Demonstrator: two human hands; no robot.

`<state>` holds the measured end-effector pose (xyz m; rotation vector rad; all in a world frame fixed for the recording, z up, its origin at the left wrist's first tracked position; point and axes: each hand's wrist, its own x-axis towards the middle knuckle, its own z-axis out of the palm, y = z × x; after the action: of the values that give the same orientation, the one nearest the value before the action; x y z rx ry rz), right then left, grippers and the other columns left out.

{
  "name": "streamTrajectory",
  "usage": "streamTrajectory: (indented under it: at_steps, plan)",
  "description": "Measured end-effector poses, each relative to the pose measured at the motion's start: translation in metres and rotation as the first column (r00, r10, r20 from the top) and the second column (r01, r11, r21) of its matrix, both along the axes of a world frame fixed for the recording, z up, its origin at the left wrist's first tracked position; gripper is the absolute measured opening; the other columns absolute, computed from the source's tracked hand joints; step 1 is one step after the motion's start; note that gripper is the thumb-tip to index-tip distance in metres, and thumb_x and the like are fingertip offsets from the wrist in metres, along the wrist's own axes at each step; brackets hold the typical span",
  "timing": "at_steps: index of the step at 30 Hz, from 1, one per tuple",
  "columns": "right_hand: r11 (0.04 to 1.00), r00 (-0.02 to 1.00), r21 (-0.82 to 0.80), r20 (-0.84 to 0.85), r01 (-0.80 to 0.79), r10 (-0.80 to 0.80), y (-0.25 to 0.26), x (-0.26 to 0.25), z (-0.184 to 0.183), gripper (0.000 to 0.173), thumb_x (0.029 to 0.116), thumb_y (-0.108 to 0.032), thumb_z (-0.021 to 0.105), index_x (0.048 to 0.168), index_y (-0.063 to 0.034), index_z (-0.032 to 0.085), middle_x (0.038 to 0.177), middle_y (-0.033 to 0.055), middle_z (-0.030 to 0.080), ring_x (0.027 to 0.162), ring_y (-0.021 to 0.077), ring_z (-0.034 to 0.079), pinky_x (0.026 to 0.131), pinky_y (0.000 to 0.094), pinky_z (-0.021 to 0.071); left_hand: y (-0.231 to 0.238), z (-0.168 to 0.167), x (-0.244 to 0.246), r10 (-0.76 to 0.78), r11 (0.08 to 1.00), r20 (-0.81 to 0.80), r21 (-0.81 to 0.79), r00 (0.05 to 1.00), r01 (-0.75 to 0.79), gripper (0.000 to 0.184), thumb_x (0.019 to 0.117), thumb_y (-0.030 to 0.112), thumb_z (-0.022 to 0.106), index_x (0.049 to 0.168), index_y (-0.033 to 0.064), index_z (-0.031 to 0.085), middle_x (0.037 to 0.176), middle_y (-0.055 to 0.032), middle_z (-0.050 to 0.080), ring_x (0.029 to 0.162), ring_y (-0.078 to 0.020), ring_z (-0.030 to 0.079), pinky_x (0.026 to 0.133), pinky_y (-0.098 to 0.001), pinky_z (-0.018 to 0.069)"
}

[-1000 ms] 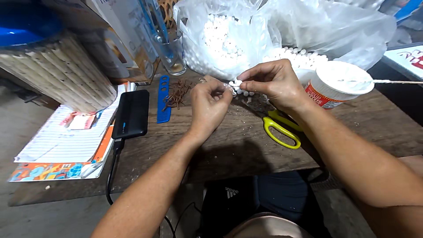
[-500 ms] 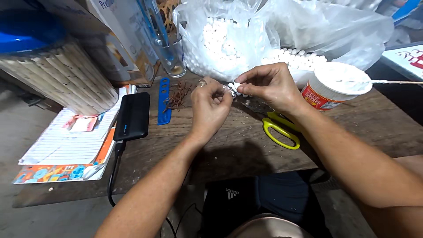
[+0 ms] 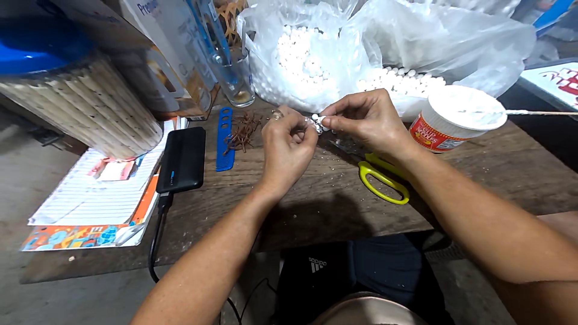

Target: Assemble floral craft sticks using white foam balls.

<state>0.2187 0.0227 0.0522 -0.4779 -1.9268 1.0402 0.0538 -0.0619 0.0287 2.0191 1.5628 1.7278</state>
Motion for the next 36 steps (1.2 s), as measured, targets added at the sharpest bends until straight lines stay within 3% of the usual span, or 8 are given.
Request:
streamTrajectory:
  at_steps: [3,13,18,25,27,30,36]
  plan:
    - [0.999,0.999,-0.012,0.024,-0.033,0.034,0.002,0.004,0.003,0.009,0.0893,0.001,0.07,0.097,-0.0021,0.074,0.081,-0.0047,0.072,0.067,-0.0019,0.065,0.065,0.0162,0.0571,0.0,0.001,0.0,-0.002,1.0,0.02,-0.004,1.0,0.002,0.013,0.0899,0.0,0.064,0.077,0.0011,0.064,0.089,-0.0079,0.059,0.078,-0.0052,0.057,0.064,-0.0145,0.0449]
    - [0.999,0.999,0.036,0.022,-0.033,0.032,0.002,0.001,0.0,0.006,0.0923,-0.001,0.067,0.091,-0.0039,0.072,0.077,-0.0066,0.069,0.064,-0.0031,0.062,0.063,0.0152,0.0547,-0.001,0.0,0.004,-0.03,0.999,0.02,0.021,0.999,0.03,0.01,0.0898,-0.001,0.064,0.08,-0.0008,0.065,0.09,-0.0076,0.057,0.076,-0.0033,0.055,0.065,-0.0118,0.0465]
    - [0.999,1.0,0.048,0.023,0.0,-0.001,0.003,-0.003,0.001,0.005,0.0921,-0.002,0.068,0.091,-0.0037,0.072,0.077,-0.0058,0.069,0.064,-0.0037,0.061,0.062,0.014,0.0535,0.0,0.0,-0.001,-0.02,1.0,0.005,-0.019,1.0,0.02,0.008,0.0927,0.001,0.066,0.085,-0.0011,0.069,0.09,-0.0089,0.061,0.077,-0.0052,0.057,0.066,-0.0149,0.0465]
    - [0.976,0.979,0.217,0.199,0.01,-0.054,0.021,-0.024,0.025,0.013,0.0965,-0.012,0.066,0.098,-0.0029,0.075,0.085,-0.0021,0.072,0.071,-0.0055,0.062,0.068,0.0143,0.0528,0.007,0.017,-0.02,0.063,0.99,0.139,-0.136,0.988,-0.044,0.01,0.0946,0.003,0.067,0.092,-0.0053,0.071,0.088,-0.0069,0.067,0.076,0.001,0.059,0.072,-0.0146,0.0494]
    - [0.975,0.956,0.218,0.275,0.045,-0.105,0.033,-0.035,0.025,0.015,0.0984,-0.012,0.064,0.1,-0.0019,0.075,0.086,0.0013,0.072,0.071,-0.0018,0.063,0.069,0.0184,0.0534,0.009,0.024,-0.028,0.114,0.984,0.302,-0.167,0.946,-0.065,0.008,0.0958,0.003,0.066,0.094,-0.0032,0.07,0.085,-0.0008,0.065,0.071,0.0023,0.058,0.069,-0.0156,0.0499]
    - [0.967,0.874,0.249,0.456,0.056,-0.168,0.044,-0.052,0.02,0.017,0.0989,-0.007,0.062,0.103,0.0015,0.075,0.093,0.0127,0.073,0.081,0.0155,0.067,0.081,0.0363,0.0539,0.013,0.028,-0.033,0.158,0.98,0.547,-0.188,0.822,-0.064,0.009,0.0957,0.001,0.064,0.088,0.0034,0.067,0.077,0.0049,0.062,0.067,0.0004,0.059,0.065,-0.0172,0.0506]
    - [0.94,0.707,0.34,0.661,0.015,-0.251,0.043,-0.088,0.011,0.018,0.0982,-0.01,0.064,0.1,0.0055,0.073,0.1,0.0238,0.071,0.1,0.04,0.068,0.089,0.0579,0.0514,0.015,0.027,-0.03,0.146,0.983,0.606,-0.176,0.782,-0.047,0.014,0.0952,-0.001,0.064,0.083,0.0056,0.067,0.075,0.005,0.063,0.068,-0.001,0.06,0.067,-0.0182,0.0516]
